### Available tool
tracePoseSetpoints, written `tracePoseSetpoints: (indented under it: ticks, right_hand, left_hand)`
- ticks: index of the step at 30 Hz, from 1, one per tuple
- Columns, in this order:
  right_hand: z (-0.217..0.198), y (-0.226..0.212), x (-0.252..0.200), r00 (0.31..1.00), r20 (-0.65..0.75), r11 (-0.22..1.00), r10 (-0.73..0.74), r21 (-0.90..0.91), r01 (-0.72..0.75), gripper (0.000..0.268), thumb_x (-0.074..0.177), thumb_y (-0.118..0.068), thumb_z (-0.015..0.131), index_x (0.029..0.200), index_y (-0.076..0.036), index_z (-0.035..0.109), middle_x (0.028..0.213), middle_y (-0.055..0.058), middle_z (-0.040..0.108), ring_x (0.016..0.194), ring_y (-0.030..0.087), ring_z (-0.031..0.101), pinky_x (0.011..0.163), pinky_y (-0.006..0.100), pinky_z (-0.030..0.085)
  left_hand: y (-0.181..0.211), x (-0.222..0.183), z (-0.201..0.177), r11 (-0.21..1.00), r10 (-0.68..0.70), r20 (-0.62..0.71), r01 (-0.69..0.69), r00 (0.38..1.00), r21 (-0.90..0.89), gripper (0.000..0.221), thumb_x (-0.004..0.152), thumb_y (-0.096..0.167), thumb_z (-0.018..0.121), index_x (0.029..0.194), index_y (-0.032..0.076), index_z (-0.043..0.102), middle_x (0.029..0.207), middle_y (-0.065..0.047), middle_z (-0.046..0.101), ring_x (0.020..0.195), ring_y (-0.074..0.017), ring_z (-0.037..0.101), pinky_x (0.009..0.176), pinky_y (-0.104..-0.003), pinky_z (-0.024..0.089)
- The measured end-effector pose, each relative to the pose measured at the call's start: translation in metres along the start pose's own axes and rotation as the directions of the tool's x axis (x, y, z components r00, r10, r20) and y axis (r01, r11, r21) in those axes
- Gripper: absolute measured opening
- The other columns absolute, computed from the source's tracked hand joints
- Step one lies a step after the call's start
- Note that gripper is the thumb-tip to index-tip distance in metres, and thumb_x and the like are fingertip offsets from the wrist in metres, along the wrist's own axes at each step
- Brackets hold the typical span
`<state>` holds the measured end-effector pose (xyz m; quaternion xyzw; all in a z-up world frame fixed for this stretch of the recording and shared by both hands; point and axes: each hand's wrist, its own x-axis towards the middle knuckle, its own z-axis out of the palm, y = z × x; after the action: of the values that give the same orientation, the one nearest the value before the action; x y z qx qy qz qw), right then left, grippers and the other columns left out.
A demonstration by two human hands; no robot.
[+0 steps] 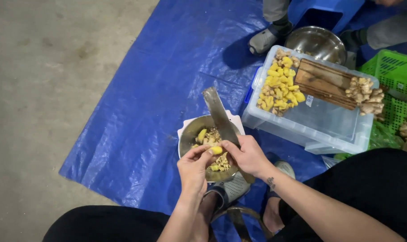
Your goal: The person sits on a blue tarp and uses a knife to peel ginger pieces, dropping the peels into a metal bowl. Another person nearby also peels ginger. The peeled ginger is placed into a plastic container.
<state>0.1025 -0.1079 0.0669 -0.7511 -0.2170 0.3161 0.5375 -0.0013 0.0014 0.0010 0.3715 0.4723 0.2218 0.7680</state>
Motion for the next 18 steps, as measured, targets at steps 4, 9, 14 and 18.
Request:
tracePoseSetpoints:
  ticks: [4,9,14,18]
  right_hand:
    - [-0.002,-0.043,-0.009,0.987,0.000,0.979,0.163,-0.126,-0.162,0.029,0.099,-0.025,0.060,0.106,0.003,0.066,0.084,0.022,0.068,0.081,0.031,0.062,0.074,0.041,0.049]
    - [-0.008,-0.008,0.000,0.980,0.074,0.851,0.183,-0.511,-0.121,0.042,0.097,-0.029,0.061,0.136,-0.013,0.055,0.115,0.026,0.074,0.114,0.045,0.068,0.098,0.058,0.052]
    - [-0.001,0.026,0.015,0.985,0.163,0.814,0.051,-0.579,0.053,0.044,0.093,-0.026,0.065,0.135,-0.012,0.064,0.124,0.020,0.072,0.119,0.041,0.066,0.099,0.051,0.055]
    - [-0.005,0.000,0.010,0.968,0.251,0.826,0.016,-0.549,0.128,0.041,0.094,-0.021,0.065,0.131,-0.003,0.068,0.132,0.022,0.068,0.127,0.042,0.061,0.106,0.052,0.049]
  left_hand:
    - [0.000,0.008,-0.010,0.989,-0.072,0.103,0.085,0.992,-0.122,0.026,0.076,-0.008,0.080,0.101,-0.007,0.076,0.084,-0.020,0.071,0.069,-0.0265,0.075,0.068,-0.032,0.066]
    - [0.008,0.009,-0.017,0.961,-0.111,0.202,0.157,0.973,-0.226,0.025,0.081,-0.008,0.075,0.106,-0.008,0.074,0.090,-0.021,0.073,0.073,-0.0233,0.074,0.075,-0.028,0.065]
    - [0.001,0.016,-0.024,0.970,-0.011,0.303,0.083,0.953,-0.226,0.033,0.078,-0.014,0.078,0.108,-0.003,0.072,0.084,-0.012,0.069,0.075,-0.0209,0.074,0.073,-0.027,0.064]
    - [0.014,0.018,-0.026,0.979,0.021,0.275,0.036,0.961,-0.200,0.029,0.082,-0.009,0.078,0.109,-0.004,0.071,0.089,-0.017,0.071,0.076,-0.0259,0.075,0.070,-0.028,0.064]
